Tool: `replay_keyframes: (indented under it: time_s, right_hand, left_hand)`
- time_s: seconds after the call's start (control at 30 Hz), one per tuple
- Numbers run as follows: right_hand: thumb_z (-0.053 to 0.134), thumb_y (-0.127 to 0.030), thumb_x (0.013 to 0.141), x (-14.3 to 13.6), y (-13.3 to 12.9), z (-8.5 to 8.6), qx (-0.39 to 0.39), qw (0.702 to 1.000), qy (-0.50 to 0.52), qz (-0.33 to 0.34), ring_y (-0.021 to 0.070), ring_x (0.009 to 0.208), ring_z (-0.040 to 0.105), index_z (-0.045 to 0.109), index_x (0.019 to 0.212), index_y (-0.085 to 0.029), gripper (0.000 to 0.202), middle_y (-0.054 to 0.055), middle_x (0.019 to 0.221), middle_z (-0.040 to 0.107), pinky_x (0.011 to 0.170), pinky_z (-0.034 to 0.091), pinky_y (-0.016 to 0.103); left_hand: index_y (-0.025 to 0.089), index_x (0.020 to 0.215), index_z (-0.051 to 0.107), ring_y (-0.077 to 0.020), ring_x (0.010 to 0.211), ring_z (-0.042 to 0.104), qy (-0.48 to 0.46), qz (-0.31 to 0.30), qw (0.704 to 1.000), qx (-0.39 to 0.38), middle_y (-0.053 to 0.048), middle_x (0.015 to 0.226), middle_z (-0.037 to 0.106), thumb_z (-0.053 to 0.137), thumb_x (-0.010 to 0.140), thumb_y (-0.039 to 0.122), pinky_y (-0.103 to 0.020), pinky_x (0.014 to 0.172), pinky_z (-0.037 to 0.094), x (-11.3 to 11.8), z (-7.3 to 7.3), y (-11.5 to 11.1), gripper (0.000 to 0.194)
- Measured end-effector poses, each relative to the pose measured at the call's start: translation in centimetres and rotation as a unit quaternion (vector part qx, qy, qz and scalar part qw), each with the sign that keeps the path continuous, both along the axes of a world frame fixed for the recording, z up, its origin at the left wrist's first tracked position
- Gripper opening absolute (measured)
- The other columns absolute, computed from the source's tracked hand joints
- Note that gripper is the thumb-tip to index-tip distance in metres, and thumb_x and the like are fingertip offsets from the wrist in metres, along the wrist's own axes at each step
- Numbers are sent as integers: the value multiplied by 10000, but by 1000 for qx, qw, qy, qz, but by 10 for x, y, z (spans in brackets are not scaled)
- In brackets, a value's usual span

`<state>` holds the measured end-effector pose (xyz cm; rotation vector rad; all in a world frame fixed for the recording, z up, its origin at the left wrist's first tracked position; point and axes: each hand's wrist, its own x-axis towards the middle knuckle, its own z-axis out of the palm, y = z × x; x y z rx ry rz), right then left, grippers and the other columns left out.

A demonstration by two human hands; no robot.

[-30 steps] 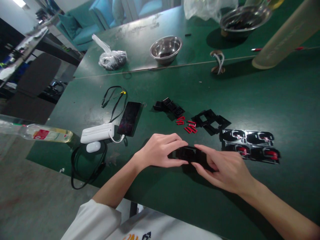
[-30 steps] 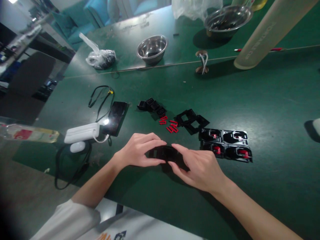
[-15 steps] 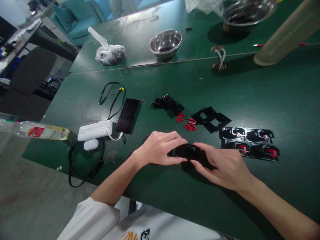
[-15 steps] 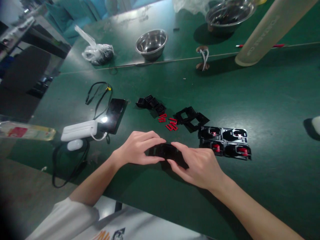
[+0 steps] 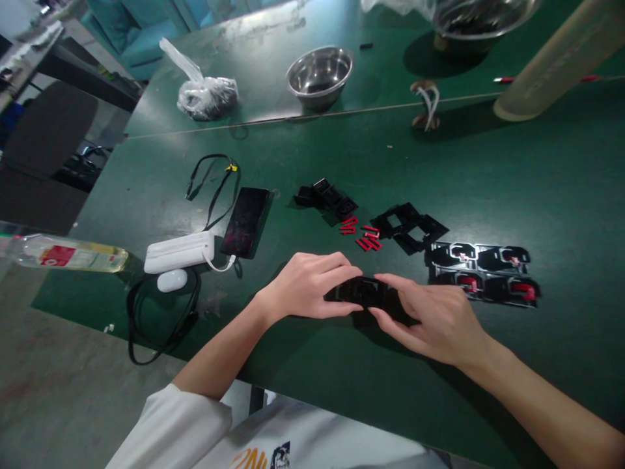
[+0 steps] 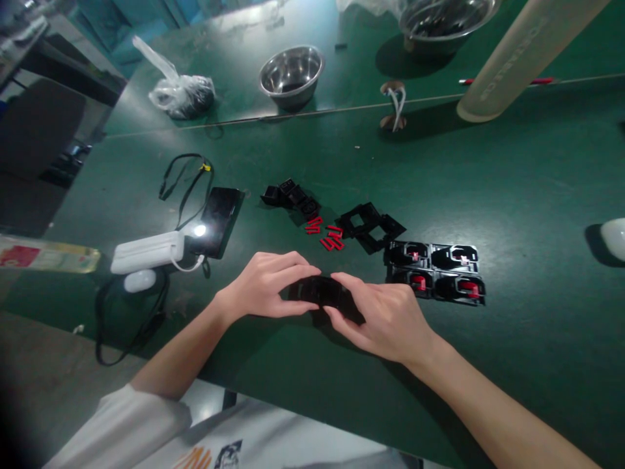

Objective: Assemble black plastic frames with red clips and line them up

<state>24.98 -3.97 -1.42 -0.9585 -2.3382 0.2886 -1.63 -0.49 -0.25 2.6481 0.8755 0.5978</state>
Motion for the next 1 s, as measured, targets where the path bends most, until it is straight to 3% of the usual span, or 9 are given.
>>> replay_keyframes:
  time_s: [0.63,1.0]
  right_hand:
    - [635,-343,1023,-2,1,1,1,1000,-2,-3,112,430,557,631,1278,-139,326,-48,612,656,491,391,259]
    - [608,-355,1045,-2,1,2,13,1000,-13,0,121,443,575,635,1241,-88,332,-31,615,652,503,402,264]
  left_hand:
    - [171,1195,695,-159,882,757,5,-4,1000,-4,-66,1082,766,630,1011,585,-262,730,548,-1,-2,0,458]
    - [176,1206,693,-162,877,758,16,-4,1000,-7,-69,1086,771,623,1013,587,-266,723,539,-1,-2,0,459]
